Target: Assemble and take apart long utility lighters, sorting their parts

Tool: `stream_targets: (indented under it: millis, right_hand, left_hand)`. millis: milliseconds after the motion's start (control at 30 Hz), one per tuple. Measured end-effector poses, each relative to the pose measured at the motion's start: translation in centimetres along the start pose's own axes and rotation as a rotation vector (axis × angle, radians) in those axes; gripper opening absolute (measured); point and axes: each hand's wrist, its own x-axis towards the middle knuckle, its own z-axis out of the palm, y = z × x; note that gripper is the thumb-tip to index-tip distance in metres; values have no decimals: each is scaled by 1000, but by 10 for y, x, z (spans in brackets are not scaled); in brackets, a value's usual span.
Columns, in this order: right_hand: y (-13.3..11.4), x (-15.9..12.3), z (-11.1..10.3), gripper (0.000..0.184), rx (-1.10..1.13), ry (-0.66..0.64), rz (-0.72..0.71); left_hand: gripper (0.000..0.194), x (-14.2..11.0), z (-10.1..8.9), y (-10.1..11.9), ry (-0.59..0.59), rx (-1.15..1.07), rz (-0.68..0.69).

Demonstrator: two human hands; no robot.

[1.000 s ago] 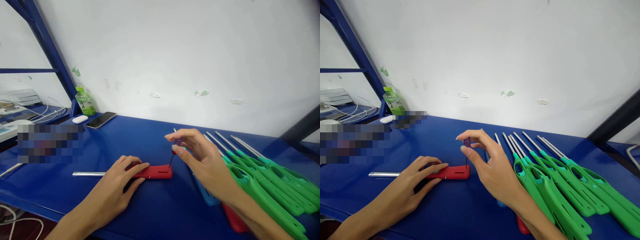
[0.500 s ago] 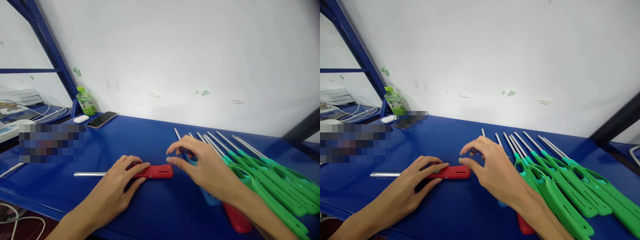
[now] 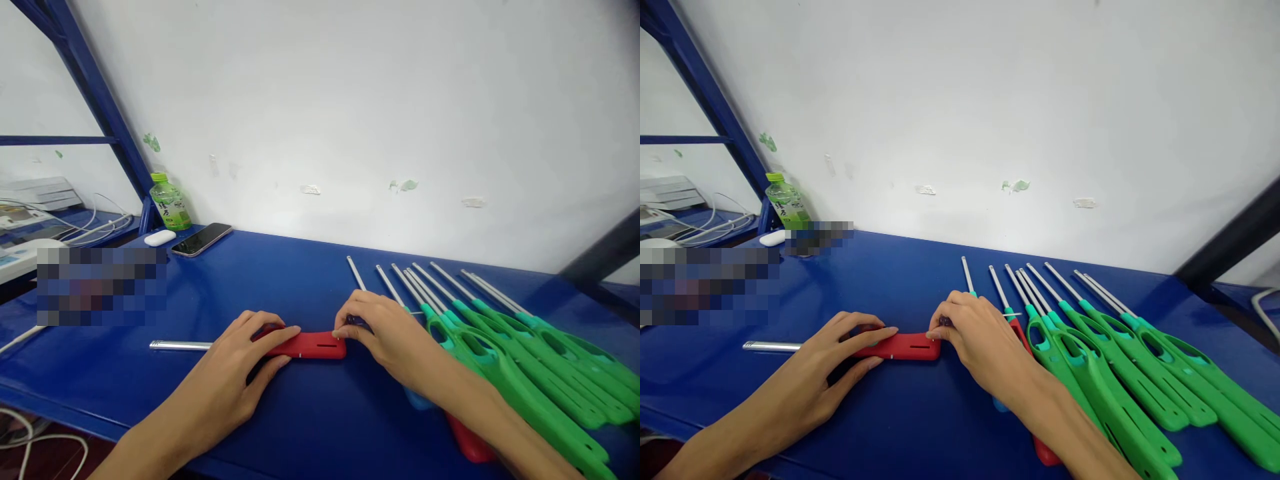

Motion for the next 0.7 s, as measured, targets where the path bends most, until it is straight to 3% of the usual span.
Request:
stream_targets:
  millis: [267, 500, 700]
  right_hand:
    - [4, 6, 7, 15, -54, 125, 57]
    - [-1, 2, 6, 22, -51, 98, 45]
    - [-21, -9, -3, 39, 11, -66, 43]
  left_hand:
    - [35, 1, 0, 1, 8, 7, 3]
    - [43, 0, 1, -2, 39, -7, 0]
    - [52, -2, -3, 8, 221, 33, 117]
